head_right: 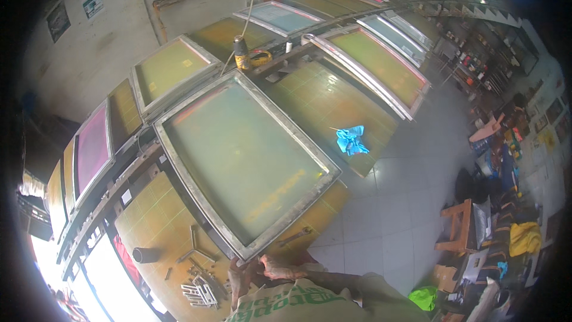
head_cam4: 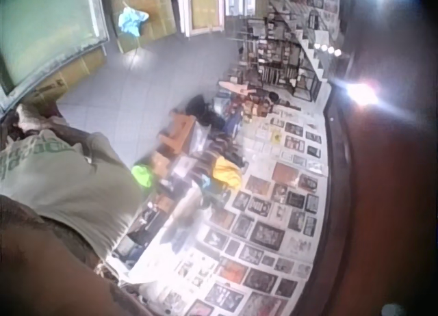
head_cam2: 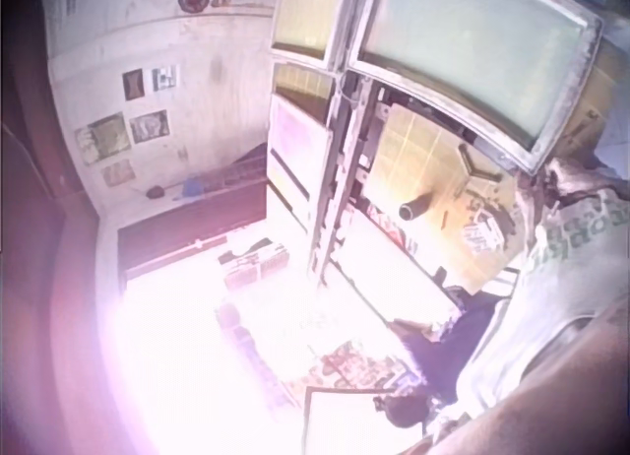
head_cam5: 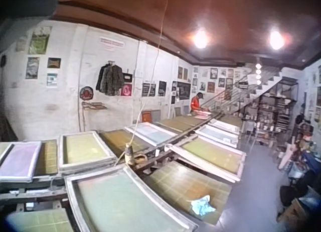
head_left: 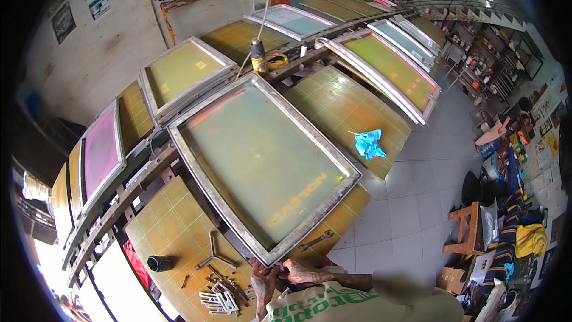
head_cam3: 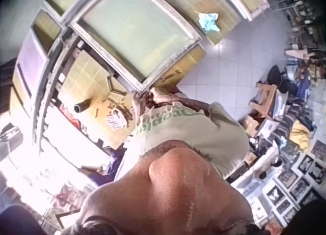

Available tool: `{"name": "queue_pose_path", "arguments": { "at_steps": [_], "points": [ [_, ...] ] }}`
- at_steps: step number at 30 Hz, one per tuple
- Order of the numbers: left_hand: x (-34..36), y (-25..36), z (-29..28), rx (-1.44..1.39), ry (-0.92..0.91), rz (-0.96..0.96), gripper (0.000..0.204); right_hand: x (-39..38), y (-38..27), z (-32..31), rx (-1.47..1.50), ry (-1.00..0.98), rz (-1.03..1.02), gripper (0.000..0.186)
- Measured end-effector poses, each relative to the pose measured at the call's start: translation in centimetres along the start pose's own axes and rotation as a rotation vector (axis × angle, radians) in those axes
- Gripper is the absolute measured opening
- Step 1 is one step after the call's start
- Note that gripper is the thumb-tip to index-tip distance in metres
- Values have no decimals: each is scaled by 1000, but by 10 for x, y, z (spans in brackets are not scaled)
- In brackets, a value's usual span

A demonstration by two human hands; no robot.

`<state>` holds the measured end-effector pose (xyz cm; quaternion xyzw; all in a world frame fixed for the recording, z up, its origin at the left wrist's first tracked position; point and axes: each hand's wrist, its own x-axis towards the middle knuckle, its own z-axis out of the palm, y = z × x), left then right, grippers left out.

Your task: The person uses a small pointed tool to scrape and clean the edges of a screen printing frame. They then remove a strip of masking tape from the frame's edge and place it on the table. The person repeats this process on another frame, cleaning the edges and removing tape.

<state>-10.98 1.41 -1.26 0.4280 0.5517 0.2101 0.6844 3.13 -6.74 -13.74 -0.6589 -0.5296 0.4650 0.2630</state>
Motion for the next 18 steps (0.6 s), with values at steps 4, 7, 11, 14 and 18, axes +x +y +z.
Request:
{"name": "queue_pose_path", "arguments": {
  "at_steps": [4,7,11,14,18],
  "points": [
    [18,-41,-4,268,45,405,46,-10,-44,-28,-272,64,-37,33],
    [8,-16,-1,42,15,125,52,2,-6,-19,-77,-159,48,26],
    [3,-11,-1,140,41,121,49,-6,-28,-31,-147,12,-35,20],
    [11,-31,-2,334,100,185,57,-9,-10,-10,-42,159,-186,22],
    [21,-41,-7,187,17,102,58,-4,-19,-29,-21,-35,-56,23]
  ]
}}
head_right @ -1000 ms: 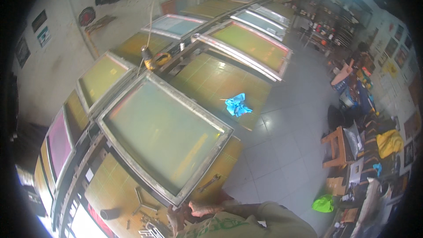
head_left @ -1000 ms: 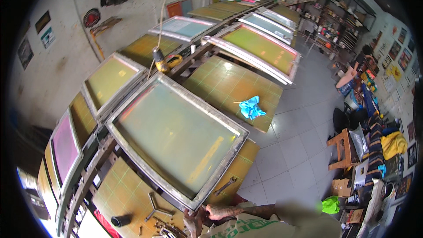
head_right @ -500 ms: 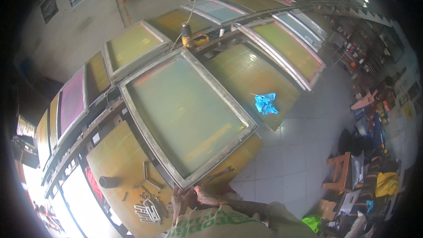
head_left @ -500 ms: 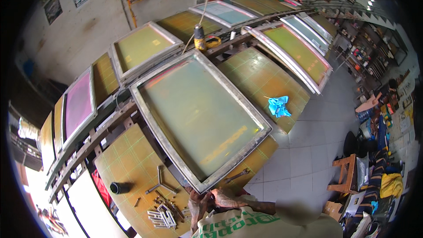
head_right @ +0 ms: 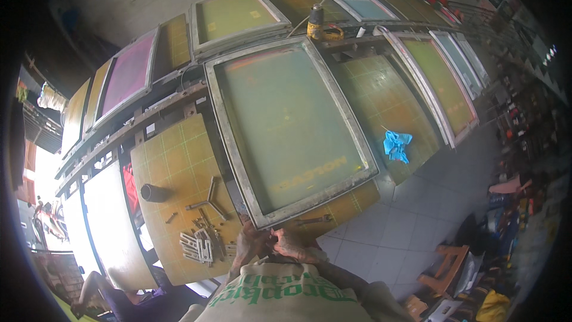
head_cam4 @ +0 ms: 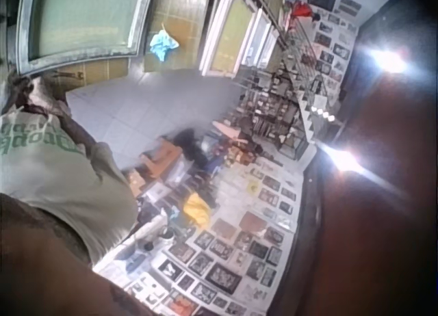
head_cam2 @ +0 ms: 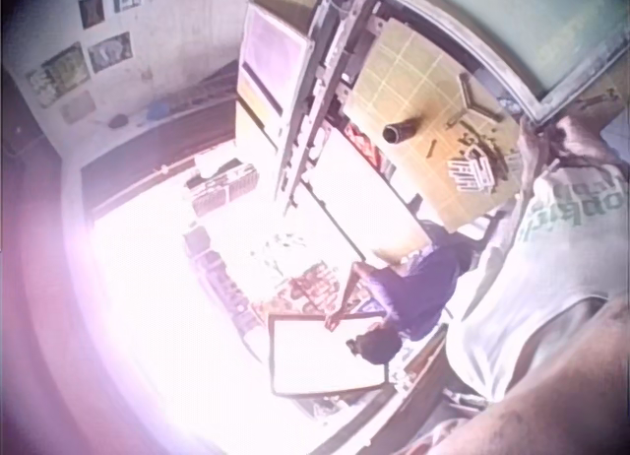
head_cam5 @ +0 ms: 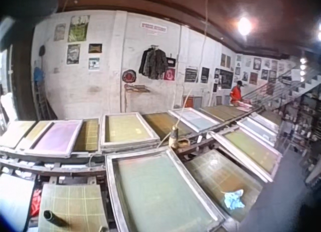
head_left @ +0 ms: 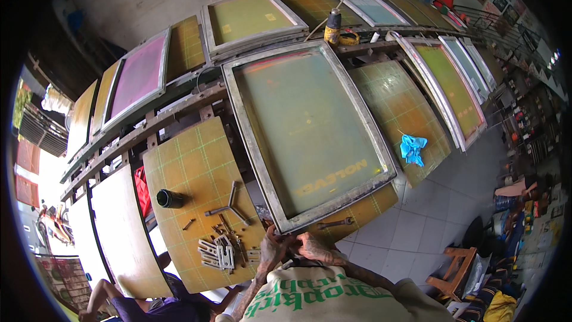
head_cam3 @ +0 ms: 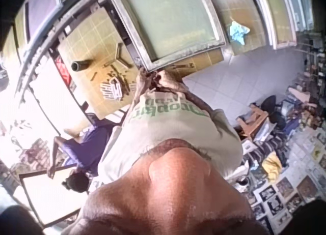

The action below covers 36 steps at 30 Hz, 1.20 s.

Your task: The person uses a small pointed tool to scrape and clean the edges of a screen printing frame. They then remove a strip of masking tape from the frame's edge and place it on the table. The person repeats this process on another frame, cleaning the edges and removing tape.

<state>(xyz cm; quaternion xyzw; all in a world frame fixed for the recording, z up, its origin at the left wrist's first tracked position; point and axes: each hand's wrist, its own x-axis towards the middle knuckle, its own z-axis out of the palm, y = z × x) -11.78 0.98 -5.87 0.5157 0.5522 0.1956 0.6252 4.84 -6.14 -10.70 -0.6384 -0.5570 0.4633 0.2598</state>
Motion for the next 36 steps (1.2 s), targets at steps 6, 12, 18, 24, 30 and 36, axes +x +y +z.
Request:
{"name": "queue_pose_path", "arguments": {
  "at_steps": [6,12,18,24,30,36],
  "points": [
    [-18,47,-2,64,4,-27,52,1,1,1,1,-78,25,24],
    [-14,34,0,-47,-22,-39,52,1,-12,-8,-59,13,-39,25],
    [-10,27,0,-77,-38,24,52,1,2,3,120,-97,58,27],
    [-19,40,1,32,-1,17,52,-6,-26,-6,-188,-31,63,29],
    [-15,28,4,-172,-15,72,53,-4,-13,3,-78,49,12,27],
    [-16,35,-4,123,55,84,62,2,28,25,3,-15,-21,27]
  ]
}}
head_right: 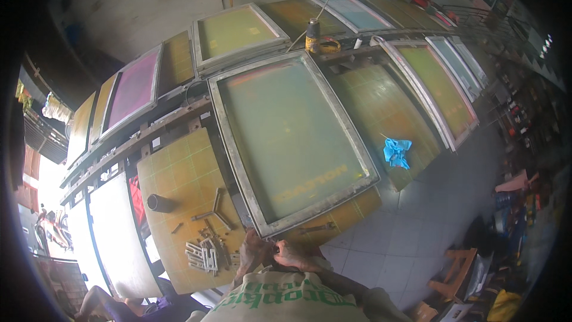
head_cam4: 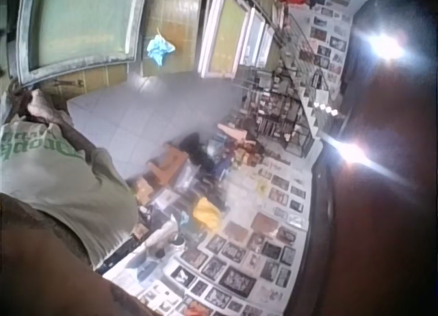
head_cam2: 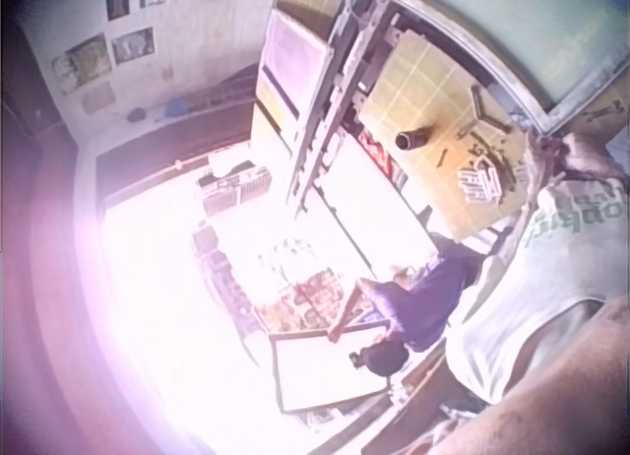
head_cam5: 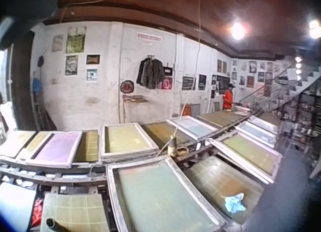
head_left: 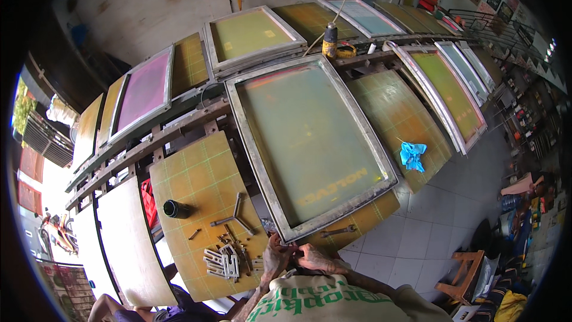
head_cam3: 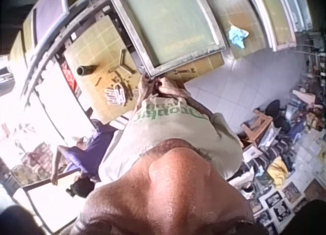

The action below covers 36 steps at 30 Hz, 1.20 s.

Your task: The person uses a small pointed tool to scrape and clean the edges of a screen printing frame. They then remove a strip of masking tape from the frame's edge and place it on the table. The person repeats this process on another frame, cleaning the edges and removing tape.

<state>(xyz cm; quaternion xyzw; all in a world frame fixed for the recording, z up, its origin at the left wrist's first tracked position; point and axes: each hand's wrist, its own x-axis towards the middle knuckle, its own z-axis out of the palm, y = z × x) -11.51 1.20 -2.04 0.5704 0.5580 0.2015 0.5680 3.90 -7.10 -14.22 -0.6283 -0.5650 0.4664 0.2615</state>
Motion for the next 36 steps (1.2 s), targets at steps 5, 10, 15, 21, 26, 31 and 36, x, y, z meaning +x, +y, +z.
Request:
{"name": "queue_pose_path", "arguments": {
  "at_steps": [5,10,15,21,26,31,36],
  "points": [
    [-1,2,0,-66,-38,-32,57,0,-35,-36,-122,-90,27,26],
    [0,2,-2,-17,-43,-68,56,-7,-79,-47,-56,-49,66,29],
    [6,0,-2,-46,-78,-89,59,-3,-35,-26,23,-19,4,34],
    [2,-5,2,65,7,-102,46,-6,-60,-40,-88,-92,110,37],
    [4,7,-2,77,-23,-93,62,-8,-50,-47,15,-122,116,43],
    [10,-37,11,-132,20,-51,62,-7,-67,-46,-196,-23,67,42],
    [3,14,-2,93,-33,-105,58,-9,-64,-54,-40,-149,112,38]
  ]
}}
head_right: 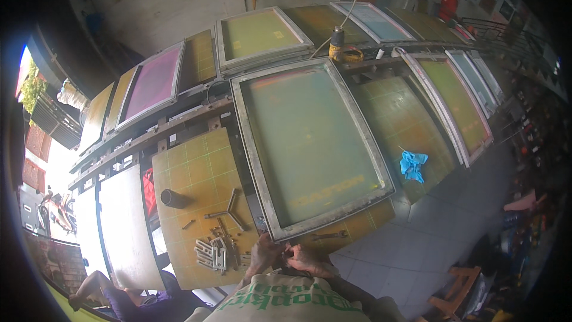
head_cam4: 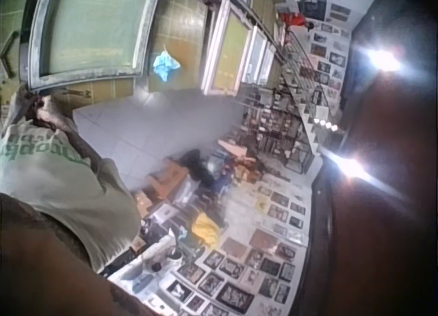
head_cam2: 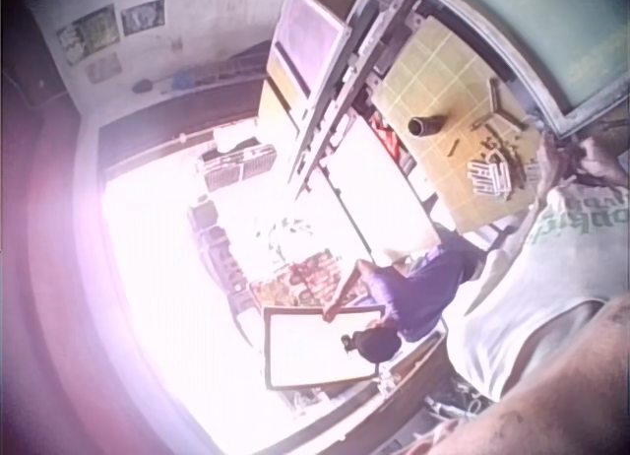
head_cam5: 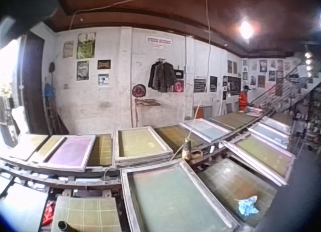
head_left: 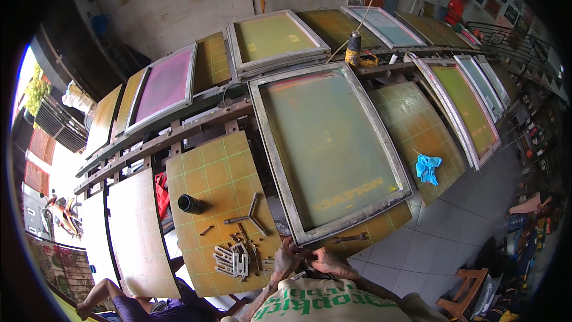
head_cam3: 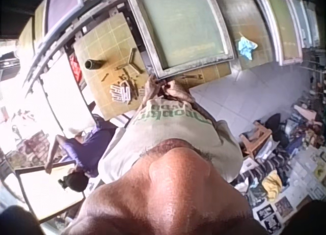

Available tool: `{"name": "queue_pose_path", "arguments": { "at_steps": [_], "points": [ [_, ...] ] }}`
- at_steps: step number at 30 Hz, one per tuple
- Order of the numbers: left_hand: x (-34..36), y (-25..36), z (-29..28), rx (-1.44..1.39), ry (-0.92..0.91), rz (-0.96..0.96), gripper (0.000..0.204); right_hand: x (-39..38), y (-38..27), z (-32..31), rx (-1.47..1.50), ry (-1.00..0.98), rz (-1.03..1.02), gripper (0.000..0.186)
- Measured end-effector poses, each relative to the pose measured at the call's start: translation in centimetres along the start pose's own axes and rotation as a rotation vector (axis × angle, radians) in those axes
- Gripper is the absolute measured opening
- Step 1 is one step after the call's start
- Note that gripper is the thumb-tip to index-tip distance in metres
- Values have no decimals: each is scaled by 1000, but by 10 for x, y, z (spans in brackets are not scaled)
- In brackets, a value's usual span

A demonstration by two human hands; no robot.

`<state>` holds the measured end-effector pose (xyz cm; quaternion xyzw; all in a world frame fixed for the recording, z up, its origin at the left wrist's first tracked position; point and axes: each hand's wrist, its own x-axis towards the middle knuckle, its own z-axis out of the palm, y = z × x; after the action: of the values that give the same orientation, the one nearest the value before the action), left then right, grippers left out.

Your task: The person uses a small pointed tool to scrape and clean the edges of a screen printing frame. They then remove a strip of masking tape from the frame's edge and place it on the table. The person repeats this process on another frame, cleaning the edges and removing tape.

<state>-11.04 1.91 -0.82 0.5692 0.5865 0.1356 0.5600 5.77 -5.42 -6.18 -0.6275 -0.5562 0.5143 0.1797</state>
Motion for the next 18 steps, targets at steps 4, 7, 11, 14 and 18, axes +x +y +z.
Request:
{"name": "queue_pose_path", "arguments": {
  "at_steps": [4,7,11,14,18],
  "points": [
    [3,-20,4,-109,-13,50,60,-4,-26,-10,57,26,-2,31],
    [2,-19,7,-88,-22,56,63,0,-3,15,63,168,-57,28],
    [5,-18,8,-56,-44,28,64,13,44,35,-4,96,-110,27],
    [1,-15,6,-51,-1,8,55,21,57,45,36,94,-90,29],
    [7,-17,12,-58,43,19,53,22,72,53,26,85,-90,34]
  ]
}}
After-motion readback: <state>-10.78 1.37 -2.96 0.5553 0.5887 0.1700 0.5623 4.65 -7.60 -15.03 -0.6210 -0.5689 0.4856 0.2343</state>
